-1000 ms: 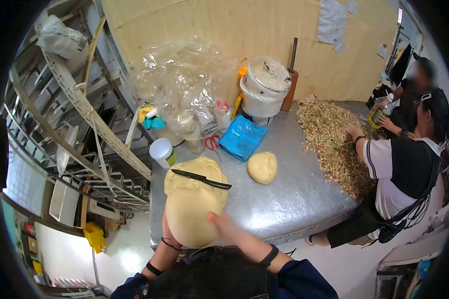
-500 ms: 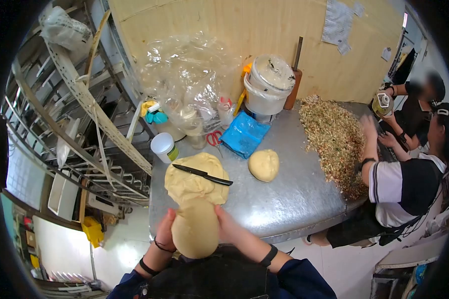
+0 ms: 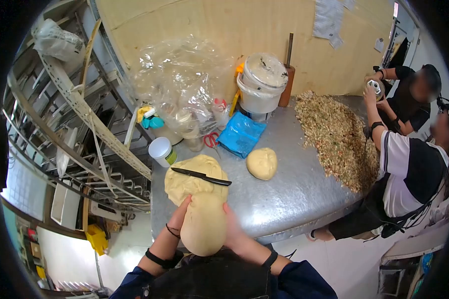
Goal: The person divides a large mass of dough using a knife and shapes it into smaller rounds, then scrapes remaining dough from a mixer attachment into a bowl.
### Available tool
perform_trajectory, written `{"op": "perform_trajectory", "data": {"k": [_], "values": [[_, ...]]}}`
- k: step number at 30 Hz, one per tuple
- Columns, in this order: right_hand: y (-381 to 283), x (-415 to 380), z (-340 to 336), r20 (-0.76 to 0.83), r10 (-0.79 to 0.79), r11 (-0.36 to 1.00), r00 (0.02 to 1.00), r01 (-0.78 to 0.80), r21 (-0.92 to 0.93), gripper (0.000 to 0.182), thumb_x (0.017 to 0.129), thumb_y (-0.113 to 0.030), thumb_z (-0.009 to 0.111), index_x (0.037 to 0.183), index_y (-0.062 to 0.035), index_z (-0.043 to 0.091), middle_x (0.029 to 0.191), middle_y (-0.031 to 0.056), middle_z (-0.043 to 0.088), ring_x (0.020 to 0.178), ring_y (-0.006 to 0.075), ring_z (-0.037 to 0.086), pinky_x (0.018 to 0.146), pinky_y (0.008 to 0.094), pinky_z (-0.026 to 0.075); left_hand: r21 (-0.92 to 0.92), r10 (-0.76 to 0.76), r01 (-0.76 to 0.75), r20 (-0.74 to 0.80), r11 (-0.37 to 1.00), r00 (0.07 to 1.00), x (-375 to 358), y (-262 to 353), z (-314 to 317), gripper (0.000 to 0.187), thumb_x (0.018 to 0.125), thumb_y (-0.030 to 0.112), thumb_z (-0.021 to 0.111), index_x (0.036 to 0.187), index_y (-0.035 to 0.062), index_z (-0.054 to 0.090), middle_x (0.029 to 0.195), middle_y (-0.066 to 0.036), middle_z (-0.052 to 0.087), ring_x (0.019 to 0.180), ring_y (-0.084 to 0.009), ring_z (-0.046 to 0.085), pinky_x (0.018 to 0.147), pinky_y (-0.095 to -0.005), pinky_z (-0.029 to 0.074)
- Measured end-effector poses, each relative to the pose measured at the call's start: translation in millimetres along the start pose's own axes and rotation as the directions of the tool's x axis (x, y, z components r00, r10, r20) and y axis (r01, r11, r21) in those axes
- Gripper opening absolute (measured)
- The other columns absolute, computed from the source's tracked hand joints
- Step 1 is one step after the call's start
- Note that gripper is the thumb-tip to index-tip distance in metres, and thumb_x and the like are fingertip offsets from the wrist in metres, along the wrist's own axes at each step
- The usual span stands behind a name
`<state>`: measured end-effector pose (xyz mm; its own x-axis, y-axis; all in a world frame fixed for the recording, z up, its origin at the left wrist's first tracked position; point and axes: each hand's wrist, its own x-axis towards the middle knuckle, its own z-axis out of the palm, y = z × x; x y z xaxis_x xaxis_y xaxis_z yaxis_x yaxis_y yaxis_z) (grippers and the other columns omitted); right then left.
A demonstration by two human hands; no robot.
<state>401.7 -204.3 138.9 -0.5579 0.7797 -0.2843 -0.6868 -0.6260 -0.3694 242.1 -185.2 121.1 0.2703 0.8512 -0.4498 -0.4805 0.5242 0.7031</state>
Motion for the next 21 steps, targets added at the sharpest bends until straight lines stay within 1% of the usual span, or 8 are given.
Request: {"op": "perform_trajectory", "data": {"k": [4, 6, 10, 13, 16, 18, 19, 21], "values": [[-11, -6, -3, 0.08, -0.036, 0.998, 0.996, 0.031, 0.062, 0.065, 0.09, -0.053, 0.026, 0.13, -0.0023, 0.035, 0.13, 0.0149, 0.042, 0.119, 0.0305, 0.041, 0.099, 0.0419, 0.033, -0.034, 0.011, -0.007, 0.116, 0.999, 0.993, -7, 9, 0, 0.065, 0.091, 0.054, 0.021, 0.131, 0.004, 0.035, 0.127, -0.01, 0.045, 0.115, -0.0211, 0.046, 0.095, -0.0345, 0.039], [-17, -10, -2, 0.13, -0.134, 0.989, 0.982, 0.142, -0.051, 0.068, 0.088, -0.055, 0.032, 0.128, 0.0002, 0.036, 0.128, 0.0172, 0.044, 0.116, 0.0311, 0.045, 0.098, 0.0422, 0.035, -0.172, 0.033, 0.053, 0.463, 0.984, 0.886, -6, 9, -8, 0.072, 0.088, 0.06, 0.012, 0.135, 0.008, 0.028, 0.134, -0.01, 0.038, 0.121, -0.0229, 0.04, 0.099, -0.0359, 0.034], [-25, 3, -27, 0.394, -0.135, 0.966, 0.909, 0.209, -0.152, 0.066, 0.086, -0.05, 0.043, 0.125, 0.0021, 0.039, 0.124, 0.0184, 0.047, 0.112, 0.0308, 0.049, 0.096, 0.0412, 0.037, -0.048, -0.197, 0.199, 0.053, 0.979, 0.979, -6, -35, -9, 0.065, 0.09, 0.056, 0.019, 0.136, 0.0102, 0.027, 0.136, -0.008, 0.037, 0.121, -0.0242, 0.04, 0.1, -0.0387, 0.034], [-34, 17, -23, 0.271, -0.032, 0.929, 0.962, 0.129, -0.346, 0.058, 0.086, -0.041, 0.049, 0.123, 0.0035, 0.042, 0.118, 0.0177, 0.052, 0.106, 0.0292, 0.053, 0.093, 0.0393, 0.04, -0.582, 0.076, 0.383, 0.612, 0.717, 0.787, 10, -59, -24, 0.059, 0.091, 0.05, 0.029, 0.134, 0.0096, 0.031, 0.133, -0.008, 0.04, 0.12, -0.0245, 0.042, 0.099, -0.0413, 0.035], [-44, 31, -24, 0.231, -0.03, 0.702, 0.972, 0.185, -0.687, 0.053, 0.085, -0.039, 0.052, 0.123, -0.0019, 0.045, 0.124, 0.0149, 0.047, 0.112, 0.0262, 0.048, 0.092, 0.037, 0.04, -0.546, 0.041, 0.28, 0.502, 0.789, 0.864, 0, -49, -17, 0.05, 0.09, 0.04, 0.039, 0.13, 0.0088, 0.036, 0.125, -0.009, 0.047, 0.112, -0.0264, 0.049, 0.093, -0.0422, 0.042], [-50, 39, -31, 0.381, -0.372, -0.026, 0.846, 0.401, -0.916, 0.05, 0.085, -0.036, 0.053, 0.127, -0.0103, 0.042, 0.13, 0.0106, 0.04, 0.119, 0.0222, 0.04, 0.091, 0.0345, 0.039, -0.546, 0.09, 0.057, 0.238, 0.836, 0.967, -7, -44, -18, 0.048, 0.09, 0.035, 0.04, 0.13, 0.0093, 0.036, 0.127, -0.012, 0.045, 0.112, -0.0267, 0.049, 0.092, -0.0443, 0.042], [-53, 36, -30, 0.384, -0.375, -0.031, 0.844, 0.403, -0.915, 0.05, 0.085, -0.036, 0.053, 0.127, -0.0103, 0.042, 0.13, 0.0106, 0.04, 0.119, 0.0222, 0.04, 0.091, 0.0345, 0.039, -0.544, 0.093, 0.056, 0.243, 0.837, 0.966, -8, -40, -19, 0.048, 0.09, 0.035, 0.04, 0.13, 0.0093, 0.036, 0.127, -0.012, 0.045, 0.112, -0.0267, 0.049, 0.092, -0.0443, 0.042], [-53, 19, -25, 0.012, -0.038, 0.929, 0.999, 0.04, -0.369, 0.053, 0.085, -0.031, 0.054, 0.132, -0.0166, 0.035, 0.134, 0.0066, 0.035, 0.123, 0.0195, 0.032, 0.093, 0.0327, 0.037, -0.523, 0.134, -0.1, 0.026, 0.846, 0.991, -15, -31, -20, 0.045, 0.086, 0.024, 0.045, 0.127, 0.0094, 0.037, 0.123, -0.015, 0.045, 0.109, -0.0278, 0.05, 0.091, -0.0439, 0.044]]}}
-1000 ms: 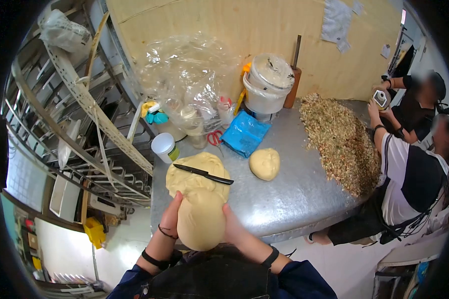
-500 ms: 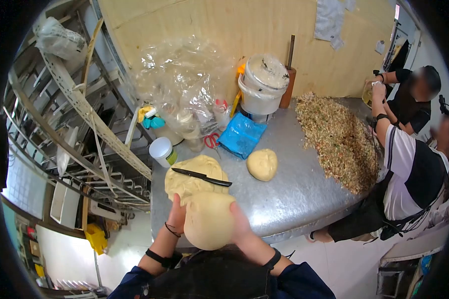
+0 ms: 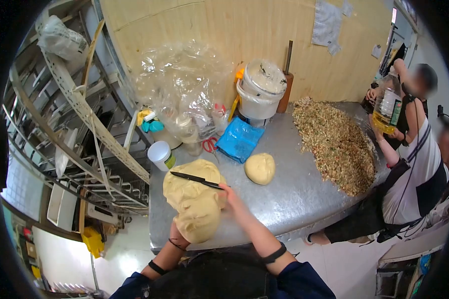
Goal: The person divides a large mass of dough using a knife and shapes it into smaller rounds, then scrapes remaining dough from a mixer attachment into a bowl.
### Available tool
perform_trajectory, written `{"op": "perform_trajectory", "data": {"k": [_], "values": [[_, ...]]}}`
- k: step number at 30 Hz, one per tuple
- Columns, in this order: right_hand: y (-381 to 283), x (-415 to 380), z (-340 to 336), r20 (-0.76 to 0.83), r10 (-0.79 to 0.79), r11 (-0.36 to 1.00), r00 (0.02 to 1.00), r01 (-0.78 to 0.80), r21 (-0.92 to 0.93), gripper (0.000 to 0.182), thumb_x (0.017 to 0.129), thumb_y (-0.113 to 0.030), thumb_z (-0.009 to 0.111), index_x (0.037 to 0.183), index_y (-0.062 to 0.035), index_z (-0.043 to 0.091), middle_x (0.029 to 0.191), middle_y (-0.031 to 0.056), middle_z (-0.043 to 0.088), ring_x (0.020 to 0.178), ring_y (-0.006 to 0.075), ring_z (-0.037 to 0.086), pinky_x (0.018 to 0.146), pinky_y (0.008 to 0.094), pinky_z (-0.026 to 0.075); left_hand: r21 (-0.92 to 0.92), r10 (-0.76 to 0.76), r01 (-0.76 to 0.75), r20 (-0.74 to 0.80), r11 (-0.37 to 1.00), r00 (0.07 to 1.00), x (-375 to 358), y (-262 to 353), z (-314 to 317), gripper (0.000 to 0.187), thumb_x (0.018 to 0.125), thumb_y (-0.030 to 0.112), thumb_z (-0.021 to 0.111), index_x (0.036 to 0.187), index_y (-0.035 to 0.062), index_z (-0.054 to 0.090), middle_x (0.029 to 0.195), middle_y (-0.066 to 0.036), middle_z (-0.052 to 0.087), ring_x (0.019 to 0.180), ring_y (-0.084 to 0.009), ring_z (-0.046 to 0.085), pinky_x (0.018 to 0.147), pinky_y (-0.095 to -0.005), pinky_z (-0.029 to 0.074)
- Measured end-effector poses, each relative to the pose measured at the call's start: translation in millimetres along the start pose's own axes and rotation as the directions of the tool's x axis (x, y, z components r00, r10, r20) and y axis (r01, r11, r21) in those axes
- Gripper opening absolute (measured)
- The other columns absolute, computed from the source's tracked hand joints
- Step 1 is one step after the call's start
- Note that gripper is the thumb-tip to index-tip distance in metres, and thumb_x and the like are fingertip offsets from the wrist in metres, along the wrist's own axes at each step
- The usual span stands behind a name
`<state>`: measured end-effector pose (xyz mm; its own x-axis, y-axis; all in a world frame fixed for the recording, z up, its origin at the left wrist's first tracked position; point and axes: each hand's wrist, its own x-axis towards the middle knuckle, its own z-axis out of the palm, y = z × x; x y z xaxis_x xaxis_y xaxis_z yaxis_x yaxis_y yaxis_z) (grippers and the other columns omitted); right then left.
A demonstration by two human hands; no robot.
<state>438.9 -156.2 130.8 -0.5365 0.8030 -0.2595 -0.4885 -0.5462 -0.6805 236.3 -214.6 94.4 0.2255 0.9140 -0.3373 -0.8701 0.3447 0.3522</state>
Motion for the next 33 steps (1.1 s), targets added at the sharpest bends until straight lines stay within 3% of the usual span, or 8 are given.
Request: {"op": "perform_trajectory", "data": {"k": [4, 7, 8, 10, 17, 20, 28, 33], "values": [[26, -13, 22, 0.104, -0.171, 0.956, 0.98, 0.19, -0.222, 0.061, 0.082, -0.022, 0.058, 0.136, -0.0148, 0.029, 0.13, 0.0081, 0.039, 0.12, 0.0201, 0.037, 0.095, 0.0332, 0.034, 0.325, 0.295, -0.28, 0.0, 0.903, 0.955, -16, 15, 26, 0.046, 0.079, 0.01, 0.049, 0.123, 0.0083, 0.037, 0.115, -0.015, 0.047, 0.104, -0.0262, 0.051, 0.089, -0.0394, 0.045], [46, -5, 26, -0.037, -0.467, 0.758, 0.883, 0.379, -0.53, 0.061, 0.077, -0.007, 0.063, 0.132, -0.0109, 0.036, 0.13, 0.0155, 0.04, 0.12, 0.0242, 0.04, 0.098, 0.0328, 0.032, 0.803, 0.507, -0.365, 0.092, 0.471, 0.857, -17, 2, 39, 0.055, 0.074, -0.006, 0.048, 0.125, 0.0066, 0.032, 0.115, -0.011, 0.044, 0.106, -0.0201, 0.045, 0.092, -0.0309, 0.038], [43, -6, 28, -0.033, -0.47, 0.757, 0.882, 0.384, -0.528, 0.061, 0.077, -0.007, 0.063, 0.132, -0.0109, 0.036, 0.13, 0.0155, 0.04, 0.12, 0.0242, 0.04, 0.098, 0.0328, 0.032, 0.803, 0.509, -0.369, 0.096, 0.468, 0.855, -15, -3, 39, 0.055, 0.074, -0.006, 0.048, 0.125, 0.0066, 0.032, 0.115, -0.011, 0.044, 0.106, -0.0201, 0.045, 0.092, -0.0309, 0.038], [37, -13, 33, 0.027, -0.613, 0.418, 0.789, 0.353, -0.837, 0.044, 0.074, 0.0, 0.059, 0.117, -0.009, 0.053, 0.13, 0.0189, 0.042, 0.12, 0.028, 0.041, 0.097, 0.0328, 0.034, 0.81, 0.525, -0.431, 0.184, 0.398, 0.831, -15, -14, 41, 0.059, 0.076, -0.005, 0.049, 0.13, 0.0057, 0.028, 0.122, -0.011, 0.039, 0.112, -0.0206, 0.041, 0.096, -0.0316, 0.033], [31, -23, 18, 0.139, -0.67, 0.386, 0.73, 0.502, -0.774, 0.034, 0.066, 0.006, 0.055, 0.095, -0.0081, 0.065, 0.125, 0.019, 0.048, 0.116, 0.0348, 0.045, 0.097, 0.0367, 0.035, 0.712, 0.526, -0.424, 0.09, 0.56, 0.846, -2, -29, 54, 0.056, 0.082, 0.002, 0.051, 0.132, 0.0061, 0.026, 0.125, -0.013, 0.037, 0.114, -0.0213, 0.039, 0.097, -0.0333, 0.033], [19, -30, 27, 0.306, -0.654, 0.132, 0.692, 0.503, -0.854, 0.035, 0.065, 0.007, 0.055, 0.095, -0.0084, 0.065, 0.125, 0.0181, 0.048, 0.117, 0.0361, 0.044, 0.097, 0.0362, 0.035, 0.567, 0.396, -0.358, 0.059, 0.742, 0.916, 3, -31, 60, 0.042, 0.089, 0.013, 0.041, 0.13, 0.0056, 0.031, 0.123, -0.012, 0.042, 0.113, -0.0229, 0.042, 0.096, -0.0339, 0.035], [-2, -41, 39, 0.42, -0.35, 0.079, 0.837, 0.474, -0.877, 0.08, 0.064, -0.039, 0.069, 0.133, -0.019, 0.033, 0.142, 0.0169, 0.019, 0.131, 0.0413, 0.016, 0.098, 0.0639, 0.011, 0.408, 0.123, -0.061, -0.127, 0.911, 0.984, 35, -30, 18, 0.02, 0.087, 0.008, 0.047, 0.106, 0.0097, 0.042, 0.105, -0.01, 0.05, 0.096, -0.022, 0.053, 0.076, -0.0384, 0.049], [3, -51, 7, 0.427, -0.339, -0.056, 0.838, 0.436, -0.898, 0.076, 0.065, -0.04, 0.069, 0.13, -0.0187, 0.037, 0.14, 0.0167, 0.022, 0.13, 0.0402, 0.017, 0.099, 0.0631, 0.014, 0.34, 0.111, -0.009, -0.281, 0.94, 0.953, 34, -29, 35, 0.031, 0.08, 0.0, 0.045, 0.108, 0.0093, 0.041, 0.106, -0.013, 0.05, 0.097, -0.0256, 0.053, 0.079, -0.0423, 0.049]]}}
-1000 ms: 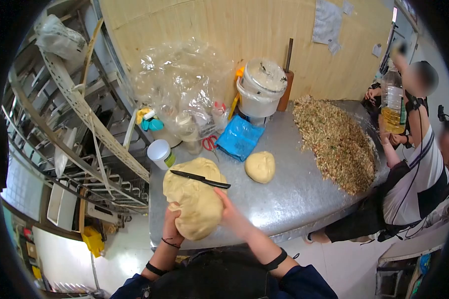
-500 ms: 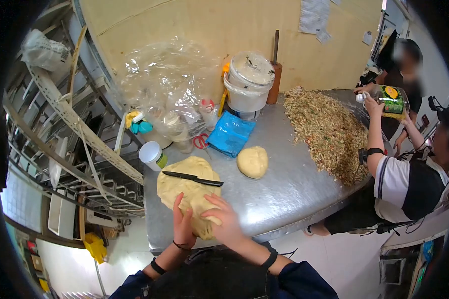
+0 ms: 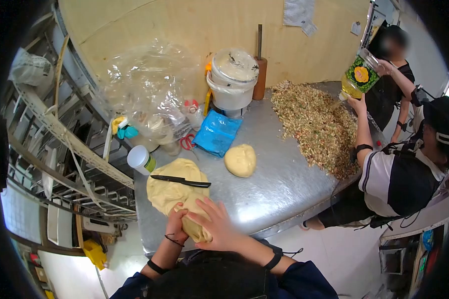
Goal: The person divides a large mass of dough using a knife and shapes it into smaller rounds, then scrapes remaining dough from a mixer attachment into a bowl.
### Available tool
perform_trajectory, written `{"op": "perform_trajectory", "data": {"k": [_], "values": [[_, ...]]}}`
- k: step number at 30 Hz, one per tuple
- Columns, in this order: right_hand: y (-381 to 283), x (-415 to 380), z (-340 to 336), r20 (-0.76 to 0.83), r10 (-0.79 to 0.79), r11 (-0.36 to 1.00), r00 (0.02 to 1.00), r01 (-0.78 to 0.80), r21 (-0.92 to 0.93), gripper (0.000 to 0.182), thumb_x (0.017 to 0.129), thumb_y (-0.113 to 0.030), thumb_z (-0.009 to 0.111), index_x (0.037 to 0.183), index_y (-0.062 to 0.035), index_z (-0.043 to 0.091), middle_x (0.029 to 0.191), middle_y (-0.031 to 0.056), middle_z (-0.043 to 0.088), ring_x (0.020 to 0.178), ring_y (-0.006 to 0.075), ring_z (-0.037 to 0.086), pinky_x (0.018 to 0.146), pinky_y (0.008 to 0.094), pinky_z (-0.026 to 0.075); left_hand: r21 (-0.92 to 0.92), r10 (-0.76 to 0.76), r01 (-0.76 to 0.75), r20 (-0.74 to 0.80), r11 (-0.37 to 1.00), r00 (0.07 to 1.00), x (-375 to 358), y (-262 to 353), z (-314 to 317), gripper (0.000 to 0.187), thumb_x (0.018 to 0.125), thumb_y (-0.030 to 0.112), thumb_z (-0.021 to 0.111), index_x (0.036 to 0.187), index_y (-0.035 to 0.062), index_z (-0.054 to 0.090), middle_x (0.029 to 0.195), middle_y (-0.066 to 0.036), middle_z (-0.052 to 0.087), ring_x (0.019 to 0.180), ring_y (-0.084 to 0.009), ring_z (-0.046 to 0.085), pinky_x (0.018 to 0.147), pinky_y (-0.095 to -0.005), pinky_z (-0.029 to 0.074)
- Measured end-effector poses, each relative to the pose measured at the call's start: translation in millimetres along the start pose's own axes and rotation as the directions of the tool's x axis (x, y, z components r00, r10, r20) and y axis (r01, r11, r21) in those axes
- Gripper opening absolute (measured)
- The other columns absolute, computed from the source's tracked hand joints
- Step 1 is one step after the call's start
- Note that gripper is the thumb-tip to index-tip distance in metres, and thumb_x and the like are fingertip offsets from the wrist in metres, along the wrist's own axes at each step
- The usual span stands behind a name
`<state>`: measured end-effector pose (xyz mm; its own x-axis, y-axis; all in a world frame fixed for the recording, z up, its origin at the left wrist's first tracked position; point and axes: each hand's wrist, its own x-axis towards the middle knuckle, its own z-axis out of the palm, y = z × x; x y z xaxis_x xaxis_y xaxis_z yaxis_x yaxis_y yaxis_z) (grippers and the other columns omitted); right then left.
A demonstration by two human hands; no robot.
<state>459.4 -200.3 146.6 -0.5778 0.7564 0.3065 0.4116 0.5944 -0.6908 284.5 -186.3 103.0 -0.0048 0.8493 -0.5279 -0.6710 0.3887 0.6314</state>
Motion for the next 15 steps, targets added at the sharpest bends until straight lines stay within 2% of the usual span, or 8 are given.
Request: {"op": "perform_trajectory", "data": {"k": [2, 3, 4, 5, 7, 8, 10, 15], "values": [[7, -10, 2, 0.021, 0.01, 0.998, 1.0, -0.009, -0.061, 0.075, 0.065, -0.04, 0.069, 0.13, -0.0186, 0.039, 0.139, 0.016, 0.023, 0.131, 0.0393, 0.018, 0.099, 0.0634, 0.014, -0.052, -0.099, 0.097, -0.035, 0.994, 0.994, -2, -5, 6, 0.04, 0.076, -0.002, 0.044, 0.115, 0.0097, 0.041, 0.109, -0.014, 0.05, 0.097, -0.0269, 0.053, 0.084, -0.0417, 0.047], [10, -14, 2, -0.037, -0.02, 0.997, 0.999, 0.017, -0.081, 0.063, 0.067, -0.035, 0.069, 0.123, -0.0171, 0.046, 0.136, 0.0154, 0.029, 0.128, 0.0381, 0.024, 0.098, 0.0614, 0.018, -0.048, -0.103, 0.101, -0.035, 0.994, 0.994, -2, -7, 9, 0.04, 0.076, -0.002, 0.044, 0.115, 0.0097, 0.041, 0.109, -0.014, 0.05, 0.097, -0.0269, 0.053, 0.084, -0.0417, 0.047], [14, -17, 1, -0.097, -0.053, 0.994, 0.994, 0.043, -0.104, 0.053, 0.069, -0.03, 0.068, 0.117, -0.0156, 0.053, 0.133, 0.0148, 0.036, 0.125, 0.0368, 0.031, 0.098, 0.0595, 0.022, -0.031, -0.157, 0.158, 0.035, 0.987, 0.987, -3, -11, 12, 0.042, 0.077, -0.001, 0.044, 0.117, 0.0103, 0.041, 0.11, -0.013, 0.051, 0.098, -0.0261, 0.053, 0.084, -0.0405, 0.046], [18, -19, 0, -0.102, -0.049, 0.994, 0.994, 0.039, -0.102, 0.053, 0.069, -0.03, 0.068, 0.117, -0.0156, 0.053, 0.133, 0.0148, 0.036, 0.125, 0.0368, 0.031, 0.098, 0.0595, 0.022, -0.009, -0.211, 0.213, 0.104, 0.977, 0.972, -4, -13, 15, 0.044, 0.077, -0.001, 0.045, 0.119, 0.0109, 0.041, 0.111, -0.013, 0.051, 0.098, -0.0254, 0.053, 0.085, -0.0393, 0.045], [25, -24, -4, -0.297, -0.039, 0.995, 0.954, 0.01, -0.096, 0.025, 0.072, -0.017, 0.064, 0.096, -0.0103, 0.064, 0.119, 0.0126, 0.051, 0.114, 0.0342, 0.045, 0.095, 0.0494, 0.034, 0.075, -0.206, 0.199, 0.111, 0.977, 0.972, -4, -19, 26, 0.043, 0.078, 0.0, 0.046, 0.119, 0.0113, 0.042, 0.111, -0.012, 0.051, 0.098, -0.0243, 0.053, 0.084, -0.0376, 0.046], [27, -26, -8, -0.3, -0.035, 0.996, 0.953, 0.008, -0.092, 0.025, 0.072, -0.017, 0.064, 0.096, -0.0103, 0.064, 0.119, 0.0126, 0.051, 0.114, 0.0342, 0.045, 0.095, 0.0494, 0.034, 0.152, -0.2, 0.181, 0.119, 0.972, 0.973, -5, -23, 32, 0.043, 0.078, 0.0, 0.046, 0.119, 0.0117, 0.043, 0.11, -0.011, 0.052, 0.098, -0.0233, 0.053, 0.084, -0.0359, 0.046], [29, -24, -22, -0.455, 0.074, 0.997, 0.888, -0.068, 0.029, 0.01, 0.074, -0.008, 0.06, 0.082, -0.0061, 0.065, 0.104, 0.0118, 0.06, 0.103, 0.0322, 0.054, 0.088, 0.041, 0.042, 0.18, -0.215, 0.192, 0.119, 0.965, 0.969, -7, -28, 47, 0.042, 0.079, 0.0, 0.047, 0.119, 0.012, 0.043, 0.11, -0.011, 0.052, 0.098, -0.023, 0.053, 0.083, -0.0352, 0.046], [33, -35, -52, -0.523, 0.157, 0.987, 0.838, -0.126, 0.095, 0.01, 0.076, -0.005, 0.057, 0.082, -0.0036, 0.065, 0.096, 0.0124, 0.063, 0.099, 0.0311, 0.057, 0.086, 0.0393, 0.043, 0.157, -0.279, 0.256, 0.145, 0.954, 0.949, -6, -46, 80, 0.04, 0.082, -0.001, 0.047, 0.119, 0.0136, 0.042, 0.111, -0.01, 0.052, 0.098, -0.0221, 0.054, 0.081, -0.0343, 0.047]]}}
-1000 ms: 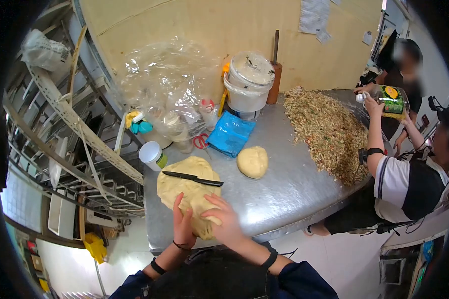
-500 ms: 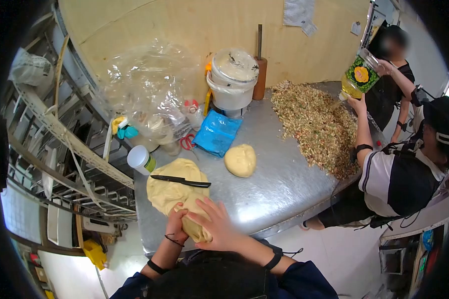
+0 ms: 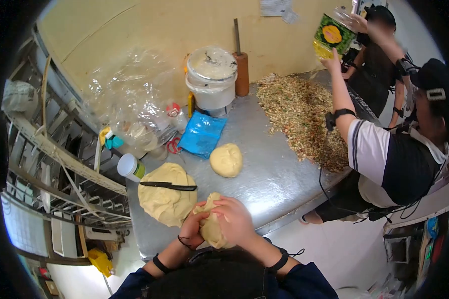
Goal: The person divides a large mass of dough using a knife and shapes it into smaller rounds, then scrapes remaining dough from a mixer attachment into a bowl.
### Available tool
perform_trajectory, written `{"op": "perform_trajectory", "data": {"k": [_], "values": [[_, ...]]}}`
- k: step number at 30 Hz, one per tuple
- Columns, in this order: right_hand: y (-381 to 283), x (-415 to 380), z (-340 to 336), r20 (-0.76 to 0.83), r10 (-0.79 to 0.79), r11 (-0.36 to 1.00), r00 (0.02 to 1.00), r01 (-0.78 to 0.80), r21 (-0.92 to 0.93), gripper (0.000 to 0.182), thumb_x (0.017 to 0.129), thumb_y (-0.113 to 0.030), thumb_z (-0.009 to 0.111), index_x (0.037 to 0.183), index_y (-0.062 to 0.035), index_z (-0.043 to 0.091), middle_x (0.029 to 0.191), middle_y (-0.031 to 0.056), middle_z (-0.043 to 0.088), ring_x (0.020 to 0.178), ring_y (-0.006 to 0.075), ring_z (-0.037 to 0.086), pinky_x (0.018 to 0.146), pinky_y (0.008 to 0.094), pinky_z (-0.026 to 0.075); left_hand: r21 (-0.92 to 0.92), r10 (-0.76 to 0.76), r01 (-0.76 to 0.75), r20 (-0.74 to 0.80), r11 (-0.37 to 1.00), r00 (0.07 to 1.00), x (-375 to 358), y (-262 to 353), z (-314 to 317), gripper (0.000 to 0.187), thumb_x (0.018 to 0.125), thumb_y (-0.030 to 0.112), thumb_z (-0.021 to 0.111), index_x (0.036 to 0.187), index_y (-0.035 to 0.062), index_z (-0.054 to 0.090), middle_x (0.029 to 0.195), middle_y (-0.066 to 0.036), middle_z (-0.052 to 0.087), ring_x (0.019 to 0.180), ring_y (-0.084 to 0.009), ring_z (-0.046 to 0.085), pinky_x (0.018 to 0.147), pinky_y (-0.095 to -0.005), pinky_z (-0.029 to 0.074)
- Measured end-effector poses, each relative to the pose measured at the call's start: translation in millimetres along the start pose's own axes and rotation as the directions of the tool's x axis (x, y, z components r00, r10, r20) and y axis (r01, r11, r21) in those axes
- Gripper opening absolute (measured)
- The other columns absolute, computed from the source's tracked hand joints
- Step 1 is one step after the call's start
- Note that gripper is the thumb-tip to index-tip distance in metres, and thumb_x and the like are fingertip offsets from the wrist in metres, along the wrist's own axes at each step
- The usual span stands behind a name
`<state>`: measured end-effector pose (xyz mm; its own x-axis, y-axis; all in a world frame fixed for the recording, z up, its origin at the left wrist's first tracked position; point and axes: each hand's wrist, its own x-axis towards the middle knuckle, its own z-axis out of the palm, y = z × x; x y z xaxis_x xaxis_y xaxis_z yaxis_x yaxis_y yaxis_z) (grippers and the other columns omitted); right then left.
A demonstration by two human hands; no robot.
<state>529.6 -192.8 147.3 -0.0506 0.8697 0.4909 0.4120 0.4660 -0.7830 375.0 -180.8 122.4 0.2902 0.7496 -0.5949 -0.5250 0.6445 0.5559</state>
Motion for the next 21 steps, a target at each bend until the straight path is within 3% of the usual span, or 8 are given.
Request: {"op": "perform_trajectory", "data": {"k": [4, 8, 11, 12, 13, 14, 16, 21], "values": [[12, 11, -38, -0.029, -0.109, 0.994, 0.994, 0.109, -0.011, 0.011, 0.076, -0.003, 0.055, 0.083, -0.0019, 0.064, 0.095, 0.0121, 0.063, 0.096, 0.0303, 0.058, 0.086, 0.0395, 0.044, -0.001, 0.015, -0.015, 0.081, 1.0, 0.997, 6, -5, 25, 0.041, 0.081, -0.002, 0.046, 0.119, 0.013, 0.041, 0.114, -0.009, 0.05, 0.103, -0.0221, 0.051, 0.085, -0.0346, 0.044], [59, 13, -67, 0.004, -0.212, 0.97, 0.977, 0.211, -0.12, 0.017, 0.072, -0.001, 0.057, 0.088, -0.0039, 0.062, 0.097, 0.0106, 0.062, 0.094, 0.0308, 0.058, 0.087, 0.0426, 0.044, 0.047, 0.111, -0.145, 0.436, 0.988, 0.893, 42, -14, 31, 0.044, 0.081, -0.001, 0.046, 0.123, 0.0134, 0.039, 0.119, -0.008, 0.047, 0.111, -0.0207, 0.045, 0.093, -0.0357, 0.037], [141, -15, -61, 0.127, 0.008, 0.967, 0.992, 0.024, -0.255, 0.025, 0.077, -0.011, 0.056, 0.1, -0.0046, 0.06, 0.11, 0.0141, 0.058, 0.107, 0.032, 0.051, 0.093, 0.0433, 0.038, 0.252, -0.047, -0.052, 0.373, 0.966, 0.927, 81, -35, 17, 0.049, 0.082, 0.005, 0.049, 0.128, 0.0119, 0.035, 0.122, -0.008, 0.045, 0.113, -0.0198, 0.044, 0.096, -0.036, 0.034], [156, -25, -60, 0.199, 0.165, 0.91, 0.966, -0.071, -0.409, 0.03, 0.079, -0.016, 0.055, 0.106, -0.0047, 0.058, 0.116, 0.0164, 0.055, 0.112, 0.0333, 0.047, 0.096, 0.0431, 0.035, 0.416, -0.143, 0.044, 0.211, 0.908, 0.967, 103, -46, 7, 0.052, 0.083, 0.009, 0.051, 0.131, 0.0098, 0.032, 0.124, -0.009, 0.044, 0.114, -0.0199, 0.043, 0.097, -0.0352, 0.033], [160, -37, -61, 0.35, 0.415, 0.795, 0.84, -0.148, -0.589, 0.044, 0.077, -0.022, 0.058, 0.118, -0.0071, 0.052, 0.128, 0.017, 0.045, 0.12, 0.0339, 0.039, 0.1, 0.0423, 0.031, 0.721, 0.023, -0.379, 0.45, 0.58, 0.893, 149, -81, -44, 0.054, 0.083, 0.014, 0.053, 0.132, 0.0059, 0.032, 0.126, -0.011, 0.044, 0.117, -0.0215, 0.042, 0.099, -0.035, 0.031], [169, -40, -64, 0.344, 0.406, 0.794, 0.847, -0.141, -0.591, 0.044, 0.077, -0.022, 0.058, 0.118, -0.0071, 0.052, 0.128, 0.017, 0.045, 0.12, 0.0339, 0.039, 0.1, 0.0423, 0.031, 0.719, 0.031, -0.391, 0.458, 0.574, 0.888, 144, -82, -41, 0.054, 0.083, 0.014, 0.053, 0.132, 0.0059, 0.032, 0.126, -0.011, 0.044, 0.117, -0.0215, 0.042, 0.099, -0.035, 0.031], [177, -45, -68, 0.333, 0.35, 0.924, 0.875, -0.266, -0.274, 0.05, 0.075, -0.024, 0.06, 0.121, -0.0065, 0.048, 0.129, 0.0167, 0.043, 0.12, 0.0355, 0.038, 0.1, 0.042, 0.03, 0.833, 0.162, -0.519, 0.494, 0.194, 0.854, 118, -82, -31, 0.052, 0.084, 0.016, 0.052, 0.13, 0.0014, 0.034, 0.127, -0.015, 0.043, 0.119, -0.0257, 0.04, 0.1, -0.0356, 0.031], [165, -36, -62, 0.146, 0.246, 0.909, 0.958, -0.176, -0.378, 0.053, 0.076, -0.025, 0.058, 0.122, -0.0036, 0.045, 0.129, 0.0162, 0.043, 0.12, 0.0338, 0.038, 0.101, 0.0443, 0.028, 0.794, 0.236, -0.579, 0.608, -0.185, 0.758, 116, -55, 0, 0.055, 0.077, 0.012, 0.056, 0.127, -0.0016, 0.036, 0.124, -0.023, 0.044, 0.119, -0.0345, 0.04, 0.099, -0.0382, 0.032]]}}
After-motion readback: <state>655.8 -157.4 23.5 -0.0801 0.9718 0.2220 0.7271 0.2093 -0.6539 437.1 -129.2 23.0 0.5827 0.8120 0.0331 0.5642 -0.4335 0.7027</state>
